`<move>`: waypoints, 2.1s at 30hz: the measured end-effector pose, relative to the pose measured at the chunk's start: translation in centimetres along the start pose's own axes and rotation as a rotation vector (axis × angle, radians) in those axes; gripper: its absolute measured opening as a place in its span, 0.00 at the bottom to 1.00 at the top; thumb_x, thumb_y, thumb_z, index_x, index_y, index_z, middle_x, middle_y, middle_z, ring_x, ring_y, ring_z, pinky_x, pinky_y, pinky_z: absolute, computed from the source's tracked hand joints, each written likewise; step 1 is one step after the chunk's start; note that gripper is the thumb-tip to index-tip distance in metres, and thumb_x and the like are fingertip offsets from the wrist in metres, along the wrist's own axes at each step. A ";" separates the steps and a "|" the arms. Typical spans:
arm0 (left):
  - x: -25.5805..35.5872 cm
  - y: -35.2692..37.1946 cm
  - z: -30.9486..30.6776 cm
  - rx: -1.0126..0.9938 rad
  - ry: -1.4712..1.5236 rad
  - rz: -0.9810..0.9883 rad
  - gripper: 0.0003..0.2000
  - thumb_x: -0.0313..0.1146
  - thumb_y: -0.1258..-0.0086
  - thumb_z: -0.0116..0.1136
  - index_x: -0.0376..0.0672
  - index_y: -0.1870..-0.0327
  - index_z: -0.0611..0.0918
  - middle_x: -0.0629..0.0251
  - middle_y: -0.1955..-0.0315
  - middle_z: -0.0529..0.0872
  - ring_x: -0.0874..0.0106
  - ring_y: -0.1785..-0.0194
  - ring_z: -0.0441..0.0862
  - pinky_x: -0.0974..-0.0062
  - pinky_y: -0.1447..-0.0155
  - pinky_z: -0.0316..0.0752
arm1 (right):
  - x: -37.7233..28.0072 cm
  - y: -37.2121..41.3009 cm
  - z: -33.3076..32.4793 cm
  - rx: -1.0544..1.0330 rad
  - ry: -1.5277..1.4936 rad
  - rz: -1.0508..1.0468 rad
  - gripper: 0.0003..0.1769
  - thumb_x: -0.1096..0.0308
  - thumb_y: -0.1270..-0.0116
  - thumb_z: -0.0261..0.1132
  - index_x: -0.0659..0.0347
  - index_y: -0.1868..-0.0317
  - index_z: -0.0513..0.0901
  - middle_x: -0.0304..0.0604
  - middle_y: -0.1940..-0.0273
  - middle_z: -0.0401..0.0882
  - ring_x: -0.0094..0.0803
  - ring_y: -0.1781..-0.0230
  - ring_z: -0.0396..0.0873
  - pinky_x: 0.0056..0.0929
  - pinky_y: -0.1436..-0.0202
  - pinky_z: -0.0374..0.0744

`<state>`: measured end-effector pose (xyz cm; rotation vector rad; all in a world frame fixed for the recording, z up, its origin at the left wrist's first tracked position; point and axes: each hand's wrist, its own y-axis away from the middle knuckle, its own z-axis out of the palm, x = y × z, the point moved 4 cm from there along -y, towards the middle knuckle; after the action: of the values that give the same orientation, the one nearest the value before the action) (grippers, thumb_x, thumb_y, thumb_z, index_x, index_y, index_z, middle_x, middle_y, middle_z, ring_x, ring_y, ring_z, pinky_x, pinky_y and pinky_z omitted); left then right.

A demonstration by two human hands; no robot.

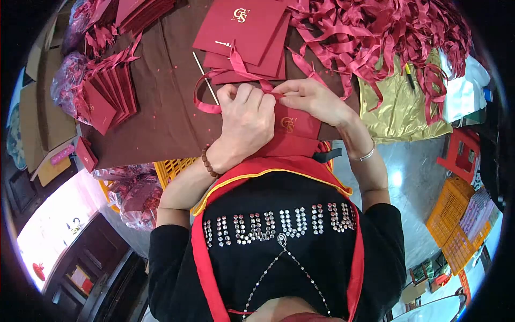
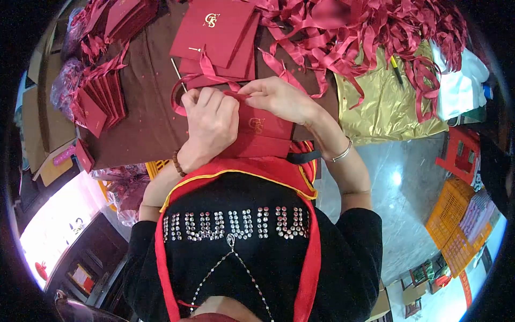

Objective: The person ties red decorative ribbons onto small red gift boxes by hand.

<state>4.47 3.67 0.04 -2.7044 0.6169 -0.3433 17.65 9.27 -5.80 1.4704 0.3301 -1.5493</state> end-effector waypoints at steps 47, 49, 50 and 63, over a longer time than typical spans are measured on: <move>-5.5 -4.8 1.7 -1.212 0.772 0.141 0.12 0.34 0.38 0.51 0.35 0.60 0.80 0.56 0.51 0.77 0.61 0.43 0.71 0.66 0.40 0.63 | -4.6 2.8 3.4 0.174 0.637 -0.230 0.11 0.74 0.39 0.63 0.63 0.56 0.75 0.51 0.64 0.84 0.40 0.62 0.84 0.31 0.61 0.77; -5.7 -4.8 2.6 -1.262 0.800 0.147 0.12 0.33 0.38 0.51 0.34 0.61 0.80 0.56 0.55 0.78 0.62 0.47 0.73 0.68 0.43 0.66 | -4.7 2.9 3.4 0.145 0.582 -0.265 0.11 0.74 0.39 0.63 0.64 0.56 0.75 0.50 0.65 0.84 0.39 0.63 0.84 0.30 0.62 0.77; -5.7 -4.5 3.1 -1.315 0.830 0.160 0.12 0.33 0.39 0.51 0.33 0.61 0.80 0.57 0.59 0.78 0.63 0.51 0.75 0.70 0.46 0.68 | -4.8 2.9 3.4 0.140 0.586 -0.265 0.11 0.74 0.39 0.63 0.64 0.56 0.75 0.50 0.65 0.84 0.39 0.63 0.84 0.30 0.62 0.77; -6.8 -5.1 2.0 -0.785 0.992 -0.151 0.10 0.34 0.33 0.52 0.36 0.67 0.79 0.59 0.56 0.76 0.68 0.51 0.73 0.73 0.44 0.66 | -5.7 2.3 4.4 0.008 0.609 -0.299 0.10 0.71 0.39 0.64 0.62 0.56 0.81 0.49 0.69 0.83 0.35 0.70 0.81 0.29 0.67 0.75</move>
<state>1.02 11.61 -0.86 -3.1573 0.9287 -1.8860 15.70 7.31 1.22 1.9481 0.9340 -1.2862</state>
